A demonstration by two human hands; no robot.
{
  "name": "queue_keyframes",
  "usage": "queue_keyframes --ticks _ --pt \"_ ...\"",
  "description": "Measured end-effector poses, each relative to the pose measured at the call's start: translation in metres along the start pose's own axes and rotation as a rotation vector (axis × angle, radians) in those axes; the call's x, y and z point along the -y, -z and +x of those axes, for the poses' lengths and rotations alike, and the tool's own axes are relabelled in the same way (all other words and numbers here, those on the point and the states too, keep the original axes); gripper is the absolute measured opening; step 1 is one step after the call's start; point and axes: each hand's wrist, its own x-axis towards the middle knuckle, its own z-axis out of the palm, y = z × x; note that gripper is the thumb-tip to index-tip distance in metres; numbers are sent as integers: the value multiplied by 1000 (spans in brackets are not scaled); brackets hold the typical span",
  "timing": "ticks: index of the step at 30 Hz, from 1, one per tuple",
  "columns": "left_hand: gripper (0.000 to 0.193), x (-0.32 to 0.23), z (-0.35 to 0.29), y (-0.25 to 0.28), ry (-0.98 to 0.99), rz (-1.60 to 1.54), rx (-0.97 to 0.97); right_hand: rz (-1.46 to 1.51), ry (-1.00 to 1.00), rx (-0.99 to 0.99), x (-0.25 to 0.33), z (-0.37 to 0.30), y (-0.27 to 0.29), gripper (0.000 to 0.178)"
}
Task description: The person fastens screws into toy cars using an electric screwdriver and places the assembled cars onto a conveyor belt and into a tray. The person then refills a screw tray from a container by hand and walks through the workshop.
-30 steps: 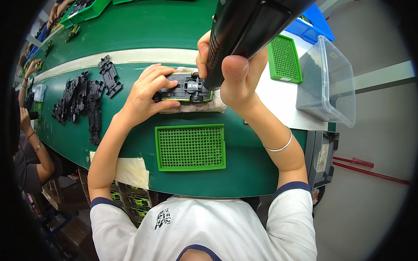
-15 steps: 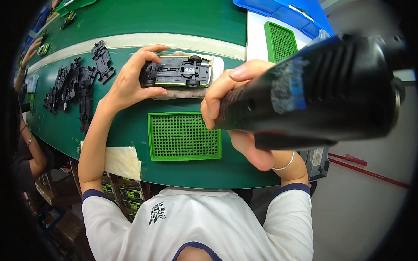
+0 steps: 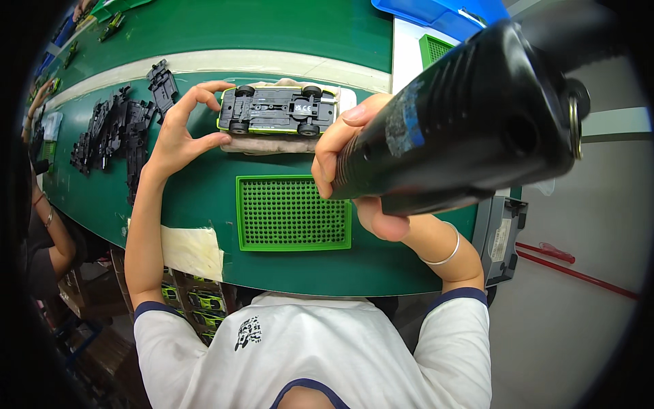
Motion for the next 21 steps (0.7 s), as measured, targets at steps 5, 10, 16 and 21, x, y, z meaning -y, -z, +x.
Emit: queue_keyframes --ticks 5,10,16,21 --pt "37 10 1 -1 -48 -61 -30 -26 52 0 22 17 -4 88" --pt "37 18 1 -1 -173 -14 -50 -21 231 133 36 73 -15 95" --pt "31 10 6 2 -313 120 -71 124 176 52 -12 115 -47 101" --pt "31 7 5 7 -299 184 -2 85 282 26 -56 125 -56 46"
